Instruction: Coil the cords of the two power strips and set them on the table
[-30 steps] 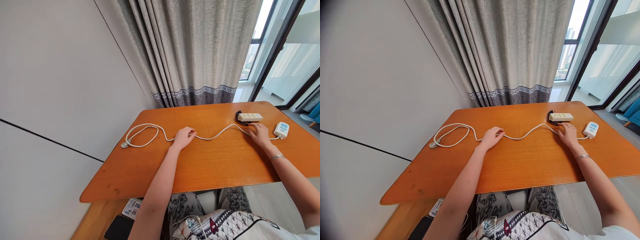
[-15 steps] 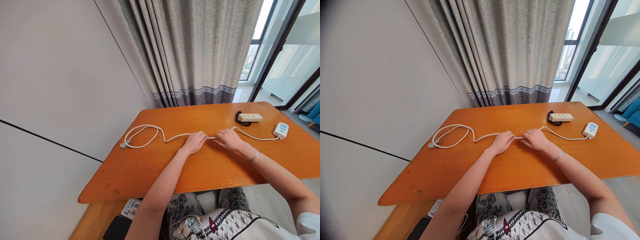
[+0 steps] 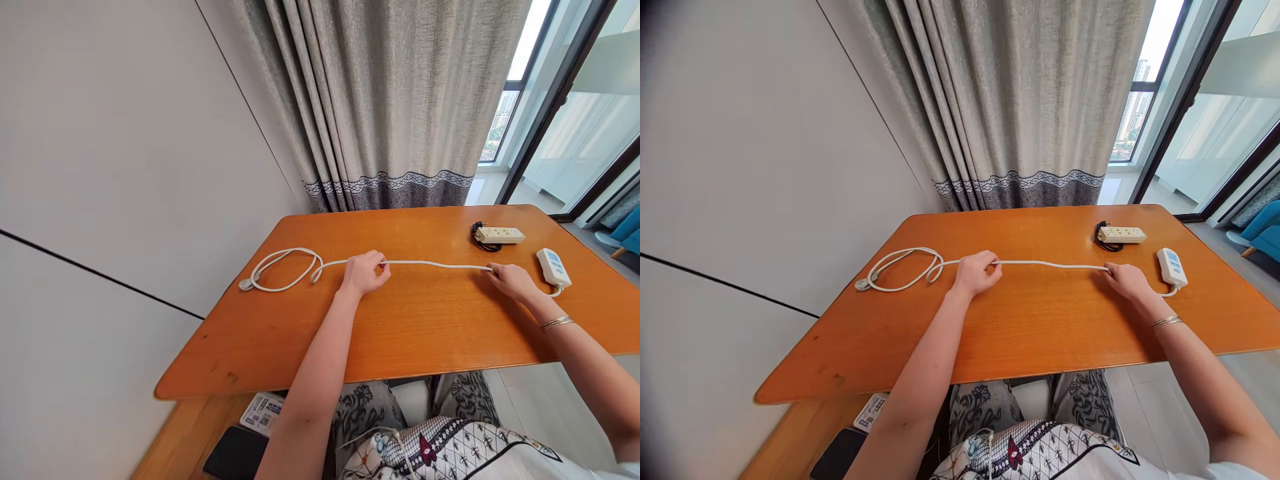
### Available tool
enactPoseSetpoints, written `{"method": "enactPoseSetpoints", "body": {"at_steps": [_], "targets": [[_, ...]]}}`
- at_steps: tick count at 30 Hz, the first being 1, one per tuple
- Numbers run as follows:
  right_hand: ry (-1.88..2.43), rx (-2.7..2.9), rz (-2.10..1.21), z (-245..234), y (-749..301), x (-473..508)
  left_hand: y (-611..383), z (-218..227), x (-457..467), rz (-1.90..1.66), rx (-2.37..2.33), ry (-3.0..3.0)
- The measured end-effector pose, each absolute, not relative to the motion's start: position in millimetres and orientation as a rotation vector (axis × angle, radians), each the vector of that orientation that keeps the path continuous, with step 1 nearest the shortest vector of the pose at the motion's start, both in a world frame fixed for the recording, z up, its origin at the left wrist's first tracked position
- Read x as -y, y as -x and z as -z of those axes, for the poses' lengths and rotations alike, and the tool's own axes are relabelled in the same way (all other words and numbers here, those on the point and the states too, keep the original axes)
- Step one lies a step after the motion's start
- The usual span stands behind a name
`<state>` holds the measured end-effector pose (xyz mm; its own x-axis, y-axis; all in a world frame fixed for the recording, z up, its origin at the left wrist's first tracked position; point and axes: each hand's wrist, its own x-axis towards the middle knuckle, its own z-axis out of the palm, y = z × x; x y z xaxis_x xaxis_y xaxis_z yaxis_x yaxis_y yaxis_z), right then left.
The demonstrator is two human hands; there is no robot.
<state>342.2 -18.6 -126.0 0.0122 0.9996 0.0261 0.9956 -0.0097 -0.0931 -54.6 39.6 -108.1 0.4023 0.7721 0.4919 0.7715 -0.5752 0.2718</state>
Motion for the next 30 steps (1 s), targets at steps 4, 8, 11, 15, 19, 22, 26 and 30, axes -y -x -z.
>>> {"method": "enactPoseSetpoints", "body": {"at_steps": [4,8,11,15,19,22,26,30], "targets": [[2.185,1.968,-0.195,140.6,-370.1,8.8,46.4,113.9,-42.1,-0.666,-1.397,-2.586],[1.905,1.731,-0.214,143.1,-390.0,-9.8,42.6,125.2,-47.7,-0.526,-1.364,-2.493],[1.851,1.655,0.012,132.3,-392.5,-35.9,40.9,130.9,-48.9,-0.532,-1.322,-2.447],[1.946,1.831,0.097,117.6,-389.6,-77.6,39.9,131.2,-46.9,-0.508,-1.340,-2.458],[2.234,2.039,0.040,115.4,-390.0,-104.6,39.8,129.5,-45.8,-0.487,-1.358,-2.454],[2.343,2.106,0.030,113.9,-387.5,-111.8,39.0,129.0,-45.8,-0.518,-1.375,-2.436],[2.202,2.113,-0.040,99.0,-359.6,-111.8,34.5,130.1,-45.9,-0.739,-1.329,-2.293],[1.710,2.055,0.046,69.5,-299.4,-100.7,26.8,132.2,-43.8,-1.004,-1.015,-1.933]]}}
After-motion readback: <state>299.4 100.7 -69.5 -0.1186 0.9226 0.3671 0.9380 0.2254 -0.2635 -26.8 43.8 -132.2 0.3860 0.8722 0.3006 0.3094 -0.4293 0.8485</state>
